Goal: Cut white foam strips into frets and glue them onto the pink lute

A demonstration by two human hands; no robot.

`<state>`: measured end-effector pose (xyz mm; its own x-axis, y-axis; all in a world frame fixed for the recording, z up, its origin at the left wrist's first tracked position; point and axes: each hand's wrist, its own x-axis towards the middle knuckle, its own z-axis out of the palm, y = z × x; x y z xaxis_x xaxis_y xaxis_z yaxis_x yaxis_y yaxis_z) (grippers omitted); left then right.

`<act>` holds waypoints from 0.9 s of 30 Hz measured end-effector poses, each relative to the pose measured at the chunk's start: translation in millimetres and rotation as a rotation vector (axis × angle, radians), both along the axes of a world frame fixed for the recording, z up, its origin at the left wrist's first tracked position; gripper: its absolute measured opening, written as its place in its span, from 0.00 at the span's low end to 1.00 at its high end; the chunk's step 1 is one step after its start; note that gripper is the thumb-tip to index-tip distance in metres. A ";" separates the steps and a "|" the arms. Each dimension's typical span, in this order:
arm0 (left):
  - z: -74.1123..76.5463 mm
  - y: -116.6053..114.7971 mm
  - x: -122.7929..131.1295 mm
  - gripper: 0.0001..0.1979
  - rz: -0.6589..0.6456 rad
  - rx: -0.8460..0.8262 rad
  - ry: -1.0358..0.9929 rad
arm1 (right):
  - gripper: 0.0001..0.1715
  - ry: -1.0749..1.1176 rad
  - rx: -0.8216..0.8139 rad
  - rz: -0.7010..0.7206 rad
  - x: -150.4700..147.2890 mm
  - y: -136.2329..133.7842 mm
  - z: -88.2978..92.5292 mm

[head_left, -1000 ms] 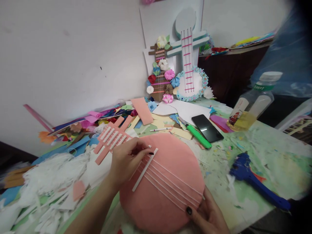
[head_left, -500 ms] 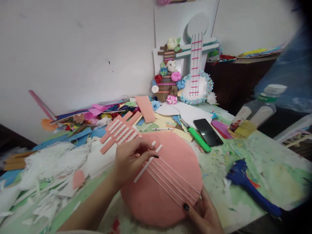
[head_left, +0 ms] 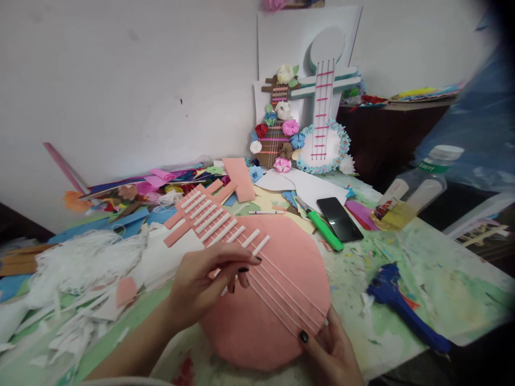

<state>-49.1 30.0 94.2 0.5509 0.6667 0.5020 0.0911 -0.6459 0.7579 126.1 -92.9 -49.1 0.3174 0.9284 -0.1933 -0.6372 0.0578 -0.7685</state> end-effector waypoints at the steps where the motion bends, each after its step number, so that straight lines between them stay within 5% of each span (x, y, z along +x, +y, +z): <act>1: -0.7 -2.6 -2.9 0.12 0.004 0.010 0.024 | 0.52 0.002 -0.001 -0.001 0.1 -0.1 0.8; 9: -18.9 -26.3 -24.7 0.12 0.116 0.304 0.183 | 0.53 0.004 -0.022 0.029 4.5 -2.1 5.2; 15: -43.1 -44.9 -51.5 0.13 0.184 0.358 0.188 | 0.51 -0.002 -0.014 0.066 4.9 -2.1 9.9; 20: -64.6 -41.7 -58.4 0.22 0.632 0.042 -0.075 | 0.50 -0.043 -0.036 0.076 6.5 -3.1 11.1; 24: -68.1 -28.8 -46.2 0.33 0.386 -0.407 -0.177 | 0.51 -0.065 -0.046 0.091 7.2 -3.6 11.9; 27: -68.9 -23.4 -37.6 0.39 0.252 -0.531 -0.209 | 0.49 -0.069 -0.046 0.109 7.3 -3.9 12.0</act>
